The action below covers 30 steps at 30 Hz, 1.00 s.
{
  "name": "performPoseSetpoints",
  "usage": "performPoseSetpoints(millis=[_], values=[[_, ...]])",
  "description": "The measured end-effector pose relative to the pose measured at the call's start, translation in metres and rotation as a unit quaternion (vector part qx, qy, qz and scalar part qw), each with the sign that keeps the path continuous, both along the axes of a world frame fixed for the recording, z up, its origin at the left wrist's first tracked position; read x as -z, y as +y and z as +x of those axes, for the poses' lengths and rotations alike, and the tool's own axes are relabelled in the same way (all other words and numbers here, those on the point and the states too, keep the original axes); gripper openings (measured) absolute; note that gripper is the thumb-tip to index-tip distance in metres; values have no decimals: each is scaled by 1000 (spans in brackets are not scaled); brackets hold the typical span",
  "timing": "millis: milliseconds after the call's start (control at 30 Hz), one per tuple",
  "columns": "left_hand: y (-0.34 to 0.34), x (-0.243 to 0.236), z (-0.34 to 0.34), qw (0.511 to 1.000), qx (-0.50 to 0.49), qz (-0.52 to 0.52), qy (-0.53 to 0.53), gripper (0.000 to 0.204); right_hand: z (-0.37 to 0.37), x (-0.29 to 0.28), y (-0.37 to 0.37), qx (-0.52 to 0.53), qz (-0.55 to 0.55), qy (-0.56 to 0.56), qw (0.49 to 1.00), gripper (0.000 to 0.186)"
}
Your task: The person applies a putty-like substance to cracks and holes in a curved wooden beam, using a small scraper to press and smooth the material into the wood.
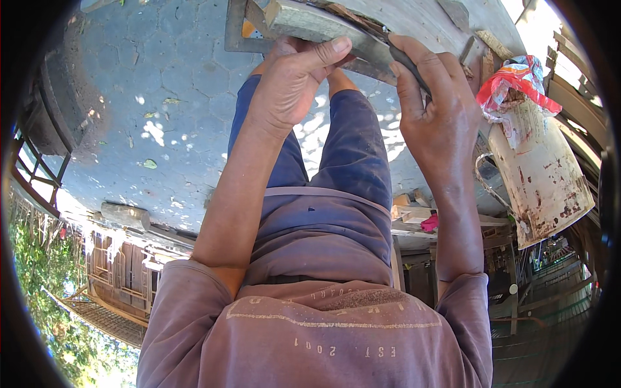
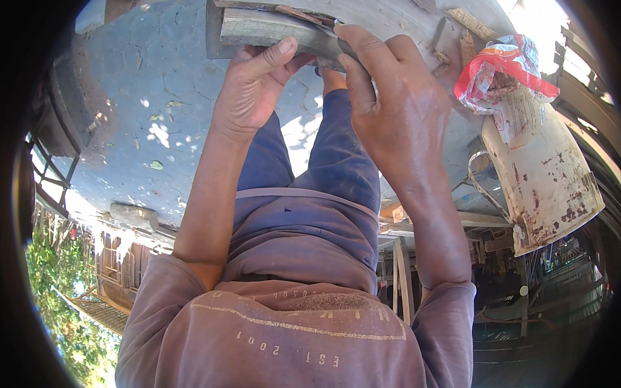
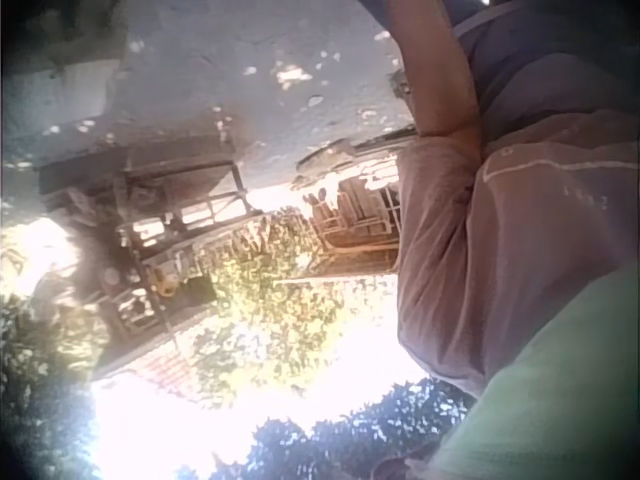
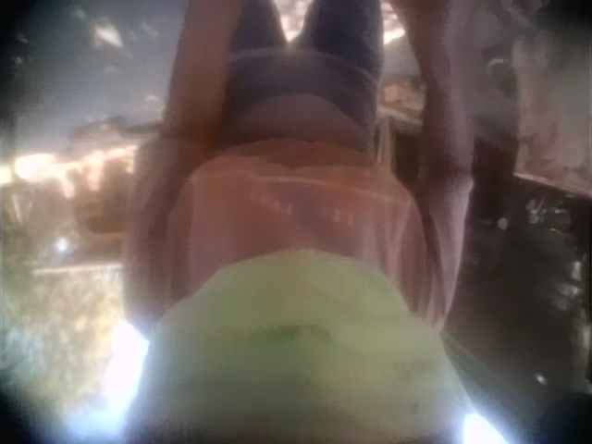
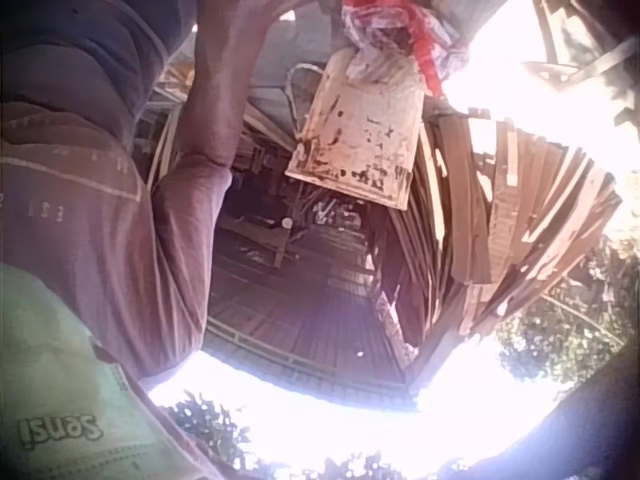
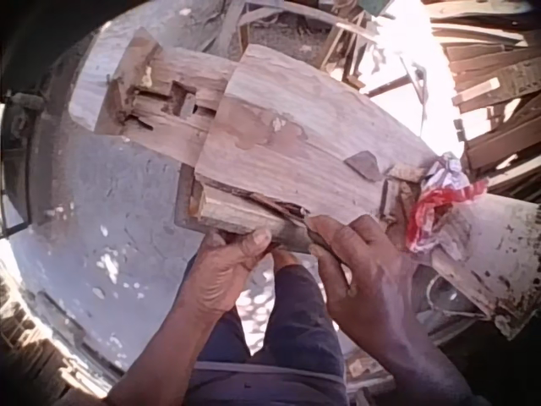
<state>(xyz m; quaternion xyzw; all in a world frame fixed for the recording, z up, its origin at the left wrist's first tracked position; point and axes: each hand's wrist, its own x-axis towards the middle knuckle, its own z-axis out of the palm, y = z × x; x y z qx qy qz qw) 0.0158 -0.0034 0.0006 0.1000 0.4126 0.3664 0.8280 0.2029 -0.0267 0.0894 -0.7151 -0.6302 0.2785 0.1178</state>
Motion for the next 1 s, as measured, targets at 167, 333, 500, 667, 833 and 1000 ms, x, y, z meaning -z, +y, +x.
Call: performPoseSetpoints(millis=[167,333,500,667,833,1000], values=[[-1,6,-1,1000,6,4,-10,49,7,-9,3,-25,-49,10,998,31],[-3,7,-2,1000,-1,-2,-8,48,32,-30,8,-17,-102,60,993,31],[-3,8,-1,1000,5,3,-12,50,32,-32,-2,68,-93,114,987,29],[-2,5,-2,1000,5,12,-7,49,20,-23,-11,93,-68,105,988,29],[-3,8,-1,1000,7,15,-15,46,21,-31,-17,162,-63,166,971,29],[-2,7,-1,1000,5,18,-12,44,15,-12,-26,109,-16,92,990,29]])
